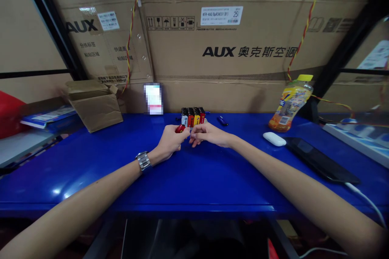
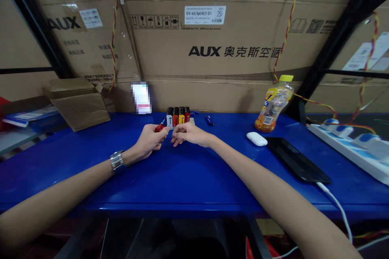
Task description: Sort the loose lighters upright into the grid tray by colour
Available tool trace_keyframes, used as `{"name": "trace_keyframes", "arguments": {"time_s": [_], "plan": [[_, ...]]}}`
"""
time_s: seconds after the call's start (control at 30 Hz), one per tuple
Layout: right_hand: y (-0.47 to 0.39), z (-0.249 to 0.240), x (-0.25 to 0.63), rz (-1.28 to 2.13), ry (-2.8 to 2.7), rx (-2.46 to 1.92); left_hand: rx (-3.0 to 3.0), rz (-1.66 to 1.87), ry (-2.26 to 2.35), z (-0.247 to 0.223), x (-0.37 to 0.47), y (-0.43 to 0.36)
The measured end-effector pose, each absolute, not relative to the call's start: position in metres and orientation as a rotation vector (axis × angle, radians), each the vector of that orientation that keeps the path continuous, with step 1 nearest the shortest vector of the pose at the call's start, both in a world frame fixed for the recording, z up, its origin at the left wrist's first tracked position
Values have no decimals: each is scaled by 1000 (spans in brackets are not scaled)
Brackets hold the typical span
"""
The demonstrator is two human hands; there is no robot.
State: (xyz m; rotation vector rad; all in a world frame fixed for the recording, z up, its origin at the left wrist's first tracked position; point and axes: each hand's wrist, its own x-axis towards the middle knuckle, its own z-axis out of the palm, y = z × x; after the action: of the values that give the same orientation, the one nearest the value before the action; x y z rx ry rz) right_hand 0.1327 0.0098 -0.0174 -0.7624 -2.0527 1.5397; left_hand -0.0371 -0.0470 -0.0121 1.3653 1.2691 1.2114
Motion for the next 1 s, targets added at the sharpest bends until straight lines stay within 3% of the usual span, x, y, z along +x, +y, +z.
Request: {"name": "trace_keyframes", "arguments": {"time_s": [0.3, 0.57, 0.87, 1.0], "plan": [[6, -13, 131, 1487, -2044, -759, 1491, 1233, 1304, -20, -41, -41], [5, -16, 125, 964, -2048, -676, 1927, 1098, 1351, -23, -46, -41], [9, -13, 123, 1041, -2021, -592, 2093, 1031, 1392, -21, -45, -44], [24, -5, 140, 899, -1872, -669, 1941, 1067, 1356, -20, -44, -44]]}}
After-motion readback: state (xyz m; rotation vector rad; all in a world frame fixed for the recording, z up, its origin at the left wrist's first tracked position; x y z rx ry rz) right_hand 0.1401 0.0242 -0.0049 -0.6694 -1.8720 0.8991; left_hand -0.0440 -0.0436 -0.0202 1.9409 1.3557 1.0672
